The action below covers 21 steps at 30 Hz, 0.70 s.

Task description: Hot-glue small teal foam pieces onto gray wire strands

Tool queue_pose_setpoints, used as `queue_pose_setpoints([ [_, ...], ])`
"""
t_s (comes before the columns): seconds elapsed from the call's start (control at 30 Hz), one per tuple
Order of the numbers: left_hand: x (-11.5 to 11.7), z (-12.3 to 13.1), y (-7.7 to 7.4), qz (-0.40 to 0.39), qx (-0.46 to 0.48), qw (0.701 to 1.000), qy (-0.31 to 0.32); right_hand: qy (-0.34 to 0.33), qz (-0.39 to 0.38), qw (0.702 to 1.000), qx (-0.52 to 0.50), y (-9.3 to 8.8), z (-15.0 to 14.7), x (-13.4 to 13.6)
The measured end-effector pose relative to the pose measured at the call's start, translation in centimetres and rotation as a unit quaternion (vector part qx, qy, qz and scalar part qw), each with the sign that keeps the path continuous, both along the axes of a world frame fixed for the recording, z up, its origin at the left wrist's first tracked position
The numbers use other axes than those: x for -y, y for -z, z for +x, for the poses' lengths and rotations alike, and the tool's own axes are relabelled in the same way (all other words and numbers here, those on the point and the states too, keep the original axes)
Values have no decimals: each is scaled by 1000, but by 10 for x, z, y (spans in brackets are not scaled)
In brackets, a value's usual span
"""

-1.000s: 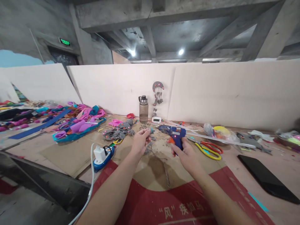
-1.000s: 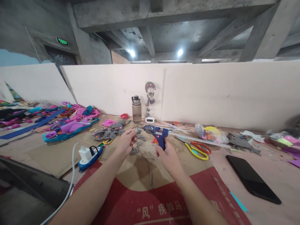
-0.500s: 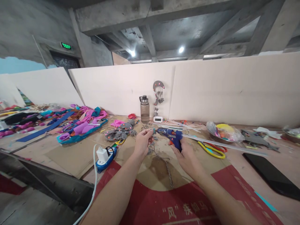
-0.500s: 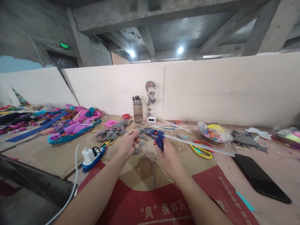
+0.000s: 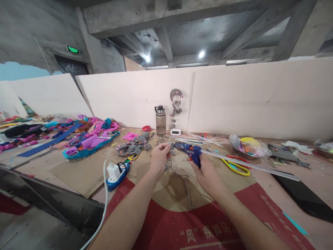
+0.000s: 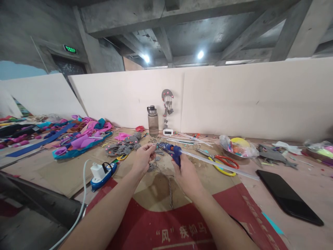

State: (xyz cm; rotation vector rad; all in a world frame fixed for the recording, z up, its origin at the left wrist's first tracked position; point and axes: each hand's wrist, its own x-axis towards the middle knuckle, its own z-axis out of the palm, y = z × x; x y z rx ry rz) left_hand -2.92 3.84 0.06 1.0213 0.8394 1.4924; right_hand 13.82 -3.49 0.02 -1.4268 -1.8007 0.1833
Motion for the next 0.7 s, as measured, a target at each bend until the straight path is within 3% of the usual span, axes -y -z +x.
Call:
queue_pose_setpoints([
  [0.7,1,-1,-1,-15,9,1000,-1,40,32,996,74,-2,0,2],
])
